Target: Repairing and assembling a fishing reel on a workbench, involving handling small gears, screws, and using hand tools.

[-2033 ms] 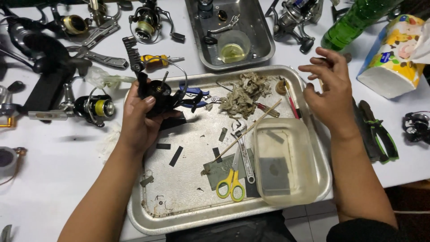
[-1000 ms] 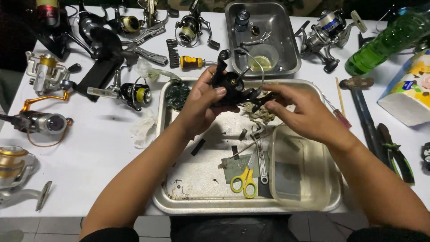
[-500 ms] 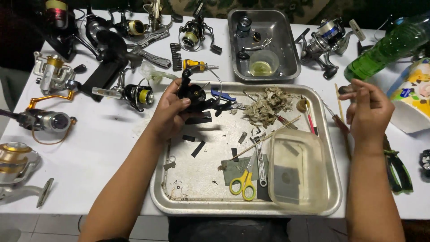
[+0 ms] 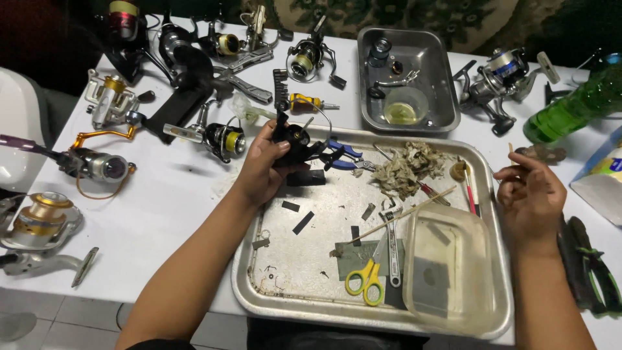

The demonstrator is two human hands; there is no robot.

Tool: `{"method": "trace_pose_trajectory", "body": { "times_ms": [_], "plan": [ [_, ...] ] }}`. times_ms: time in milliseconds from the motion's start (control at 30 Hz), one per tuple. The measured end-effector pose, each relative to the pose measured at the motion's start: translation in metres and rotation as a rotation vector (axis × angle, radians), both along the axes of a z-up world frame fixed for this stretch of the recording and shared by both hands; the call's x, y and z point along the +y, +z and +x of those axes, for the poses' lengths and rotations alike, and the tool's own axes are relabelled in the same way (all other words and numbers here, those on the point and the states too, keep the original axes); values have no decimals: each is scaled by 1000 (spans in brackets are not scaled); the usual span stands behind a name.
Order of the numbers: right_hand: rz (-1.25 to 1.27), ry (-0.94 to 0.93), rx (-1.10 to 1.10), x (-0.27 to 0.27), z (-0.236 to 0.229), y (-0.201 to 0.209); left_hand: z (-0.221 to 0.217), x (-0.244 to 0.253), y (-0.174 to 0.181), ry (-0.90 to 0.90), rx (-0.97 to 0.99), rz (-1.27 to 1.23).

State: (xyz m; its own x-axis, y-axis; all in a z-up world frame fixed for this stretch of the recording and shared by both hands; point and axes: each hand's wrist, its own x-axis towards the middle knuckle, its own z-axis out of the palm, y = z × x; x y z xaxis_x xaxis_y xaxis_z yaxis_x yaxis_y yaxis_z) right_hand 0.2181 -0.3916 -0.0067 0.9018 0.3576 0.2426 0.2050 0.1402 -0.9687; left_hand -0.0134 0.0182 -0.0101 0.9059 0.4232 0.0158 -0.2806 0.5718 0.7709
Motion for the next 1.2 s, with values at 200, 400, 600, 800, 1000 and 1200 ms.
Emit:
{"method": "trace_pose_trajectory", "body": {
  "times_ms": [200, 400, 600, 800, 1000, 1200],
  "plan": [
    [130, 2, 68, -3, 7, -13, -1, -4, 4, -37, 37, 23],
    [137, 36, 77, -1, 14, -25, -1, -3, 3, -58, 9, 13],
    [138, 56, 86, -2, 13, -25, -2, -4, 7, -49, 67, 15],
    [141, 63, 88, 2, 8, -21, -3, -5, 9, -19, 90, 25],
    [124, 43, 94, 3, 7, -20, -6, -5, 4, -9, 85, 36],
    [189, 27, 131, 7, 7, -16, -5, -1, 3, 12, 59, 22]
  ]
}}
